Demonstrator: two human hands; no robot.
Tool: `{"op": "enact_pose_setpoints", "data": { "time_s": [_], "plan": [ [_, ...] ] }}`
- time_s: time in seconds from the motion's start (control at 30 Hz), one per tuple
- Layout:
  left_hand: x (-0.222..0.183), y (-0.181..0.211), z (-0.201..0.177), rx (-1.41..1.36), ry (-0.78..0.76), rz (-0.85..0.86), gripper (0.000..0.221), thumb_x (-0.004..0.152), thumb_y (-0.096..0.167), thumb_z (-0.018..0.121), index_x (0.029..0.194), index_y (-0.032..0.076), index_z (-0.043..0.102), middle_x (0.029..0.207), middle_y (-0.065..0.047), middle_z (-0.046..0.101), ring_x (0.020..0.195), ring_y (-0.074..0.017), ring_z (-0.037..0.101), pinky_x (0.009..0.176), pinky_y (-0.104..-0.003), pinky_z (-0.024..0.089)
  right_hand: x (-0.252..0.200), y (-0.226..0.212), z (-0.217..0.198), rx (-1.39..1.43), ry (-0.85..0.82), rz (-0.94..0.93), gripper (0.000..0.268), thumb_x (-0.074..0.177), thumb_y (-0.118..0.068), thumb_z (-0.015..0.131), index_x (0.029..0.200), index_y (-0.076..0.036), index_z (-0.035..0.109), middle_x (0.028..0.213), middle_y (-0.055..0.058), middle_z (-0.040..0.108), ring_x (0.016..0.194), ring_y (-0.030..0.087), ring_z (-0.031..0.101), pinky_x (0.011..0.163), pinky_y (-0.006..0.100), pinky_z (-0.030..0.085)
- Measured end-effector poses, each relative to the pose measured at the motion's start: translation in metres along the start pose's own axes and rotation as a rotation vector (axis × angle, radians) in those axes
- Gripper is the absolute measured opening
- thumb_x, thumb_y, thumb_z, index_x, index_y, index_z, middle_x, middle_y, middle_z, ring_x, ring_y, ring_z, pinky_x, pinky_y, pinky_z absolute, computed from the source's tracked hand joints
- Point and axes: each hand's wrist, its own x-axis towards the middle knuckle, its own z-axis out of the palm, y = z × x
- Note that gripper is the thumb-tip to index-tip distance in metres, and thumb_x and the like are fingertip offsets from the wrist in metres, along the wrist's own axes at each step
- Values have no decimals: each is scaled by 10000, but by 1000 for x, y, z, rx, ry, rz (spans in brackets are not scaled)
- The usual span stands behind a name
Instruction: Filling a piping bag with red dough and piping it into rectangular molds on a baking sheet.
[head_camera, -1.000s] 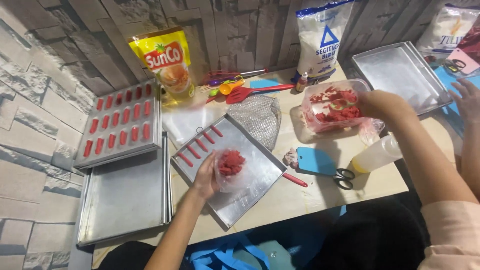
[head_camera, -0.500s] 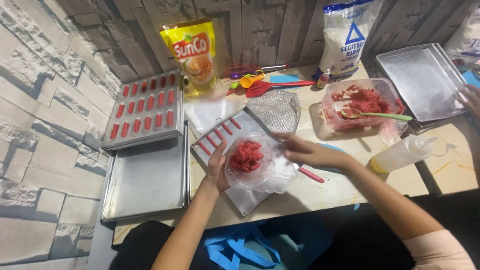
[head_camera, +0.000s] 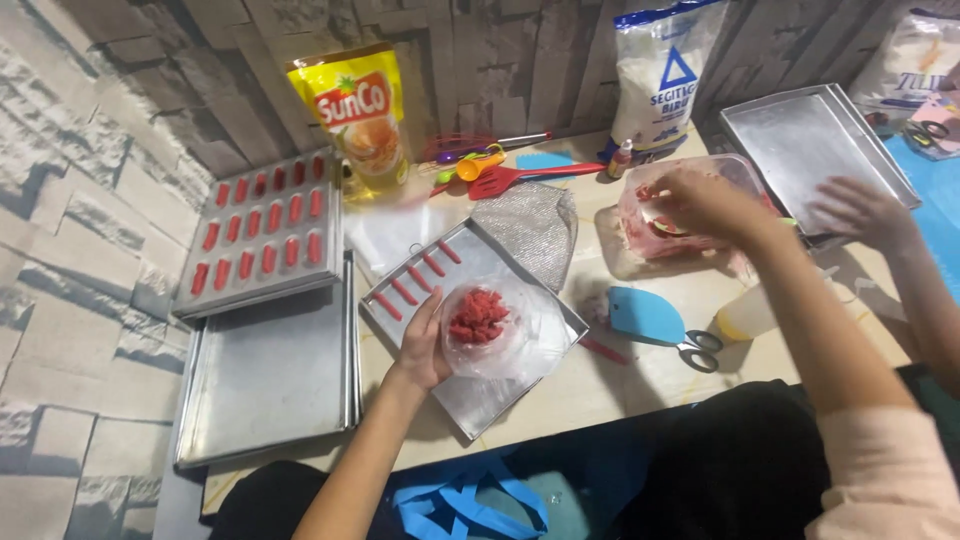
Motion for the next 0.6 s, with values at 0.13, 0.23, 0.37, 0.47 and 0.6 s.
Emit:
{"op": "enact_pose_setpoints", "data": {
  "time_s": [0.13,0.23,0.37,0.47,0.6],
  "plan": [
    [-8,7,20,29,76,-29,735,854,500,492,1456,79,493,1430,-218,535,1298,-402,521,1060,-521,439,40,146,26,-567,-77,186,364,1010,-322,505,1164,-26,649,1070,194,759,988,367,747,929,478,545],
    [-2,3,8,111,25,-44,741,813,514,522,1418,86,520,1396,-191,556,1291,-377,526,1073,-448,436,34,173,31,-523,-364,479,601,969,-584,493,1352,-148,650,1354,134,681,1250,340,642,1103,500,426],
    [3,1,-4,91,-31,-34,654,878,478,518,1379,59,552,1336,-187,593,1256,-360,554,1055,-441,449,20,156,18,-279,-163,602,540,1010,-443,497,1435,-110,475,1408,243,507,1321,458,456,991,613,466],
    [7,-2,-10,101,10,-34,631,889,461,512,1368,54,569,1335,-189,604,1263,-356,558,1050,-435,451,17,129,9,-399,-234,604,371,1013,-366,525,1356,-260,616,1431,152,503,1333,381,432,952,529,494],
    [8,-2,-12,97,51,-53,627,880,476,520,1350,66,585,1319,-185,611,1243,-354,566,1049,-437,449,33,125,23,-370,-371,590,426,995,-365,449,1361,-265,641,1564,105,393,1494,383,228,1128,711,239]
  ]
}}
